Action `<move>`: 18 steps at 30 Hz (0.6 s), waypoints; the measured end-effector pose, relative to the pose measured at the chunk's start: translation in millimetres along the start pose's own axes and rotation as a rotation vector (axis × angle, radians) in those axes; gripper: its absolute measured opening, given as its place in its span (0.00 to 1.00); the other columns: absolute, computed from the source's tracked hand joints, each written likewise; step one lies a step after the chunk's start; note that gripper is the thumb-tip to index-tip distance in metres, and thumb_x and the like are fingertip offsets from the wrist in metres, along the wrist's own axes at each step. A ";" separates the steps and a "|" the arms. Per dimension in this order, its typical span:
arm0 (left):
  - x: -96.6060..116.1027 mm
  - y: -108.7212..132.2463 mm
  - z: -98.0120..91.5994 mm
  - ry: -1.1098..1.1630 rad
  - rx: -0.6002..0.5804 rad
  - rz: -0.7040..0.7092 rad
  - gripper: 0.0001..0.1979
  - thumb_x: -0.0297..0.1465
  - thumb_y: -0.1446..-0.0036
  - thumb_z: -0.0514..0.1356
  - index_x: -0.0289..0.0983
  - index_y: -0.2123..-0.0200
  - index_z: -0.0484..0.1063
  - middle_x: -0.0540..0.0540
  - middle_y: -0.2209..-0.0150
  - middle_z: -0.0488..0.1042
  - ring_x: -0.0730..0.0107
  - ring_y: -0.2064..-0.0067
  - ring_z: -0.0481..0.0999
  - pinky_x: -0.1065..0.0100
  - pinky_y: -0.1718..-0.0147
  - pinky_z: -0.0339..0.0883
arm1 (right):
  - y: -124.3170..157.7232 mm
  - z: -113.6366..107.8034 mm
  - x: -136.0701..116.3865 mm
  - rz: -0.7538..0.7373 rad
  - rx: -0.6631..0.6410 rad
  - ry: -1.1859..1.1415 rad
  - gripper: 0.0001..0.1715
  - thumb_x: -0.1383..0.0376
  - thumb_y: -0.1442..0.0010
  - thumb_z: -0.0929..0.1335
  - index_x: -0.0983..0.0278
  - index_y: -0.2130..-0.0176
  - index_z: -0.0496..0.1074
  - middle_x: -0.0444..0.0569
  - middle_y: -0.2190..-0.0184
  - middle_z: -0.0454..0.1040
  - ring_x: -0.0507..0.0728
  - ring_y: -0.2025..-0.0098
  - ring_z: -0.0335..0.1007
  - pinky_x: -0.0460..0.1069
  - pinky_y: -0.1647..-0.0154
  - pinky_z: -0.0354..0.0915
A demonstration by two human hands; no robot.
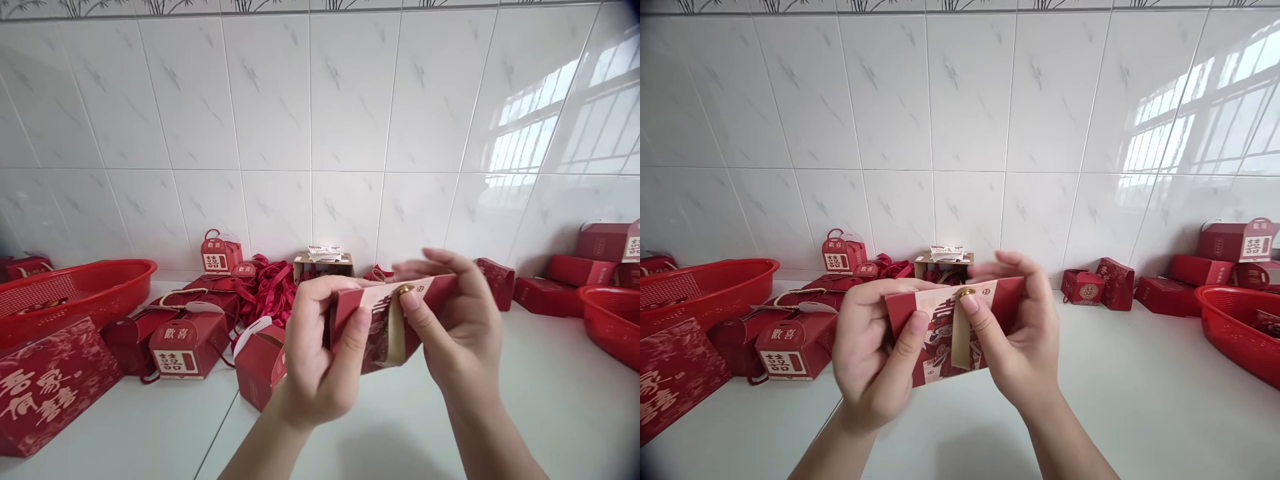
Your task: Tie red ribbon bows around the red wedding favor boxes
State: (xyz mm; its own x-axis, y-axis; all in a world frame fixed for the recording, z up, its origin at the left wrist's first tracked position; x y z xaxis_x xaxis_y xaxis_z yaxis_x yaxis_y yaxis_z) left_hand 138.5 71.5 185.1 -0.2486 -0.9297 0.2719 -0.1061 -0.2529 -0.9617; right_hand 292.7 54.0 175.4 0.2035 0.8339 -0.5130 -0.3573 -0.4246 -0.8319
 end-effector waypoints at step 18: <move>6.0 -15.7 -43.6 -0.719 -0.164 -0.287 0.06 0.35 0.45 0.65 0.42 0.72 0.75 0.54 0.79 0.74 0.73 0.80 0.71 0.72 0.84 0.63 | -5.4 -8.5 -1.3 -0.252 -0.060 0.171 0.16 0.72 0.46 0.72 0.60 0.59 0.67 0.46 0.67 0.71 0.55 0.67 0.72 0.49 0.71 0.70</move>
State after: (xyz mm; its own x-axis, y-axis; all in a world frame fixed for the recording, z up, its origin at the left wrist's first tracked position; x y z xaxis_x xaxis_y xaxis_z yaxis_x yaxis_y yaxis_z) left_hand 96.7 81.6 203.4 0.4874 -0.7931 0.3652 -0.2264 -0.5187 -0.8244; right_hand 302.1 52.3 178.8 0.4311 0.8464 -0.3127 -0.2223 -0.2363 -0.9459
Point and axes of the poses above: each hand's wrist, its own y-axis away from the middle knuckle, its own z-axis out of the palm, x = y × z, the point moved 7 cm from there along -y, towards the middle knuckle
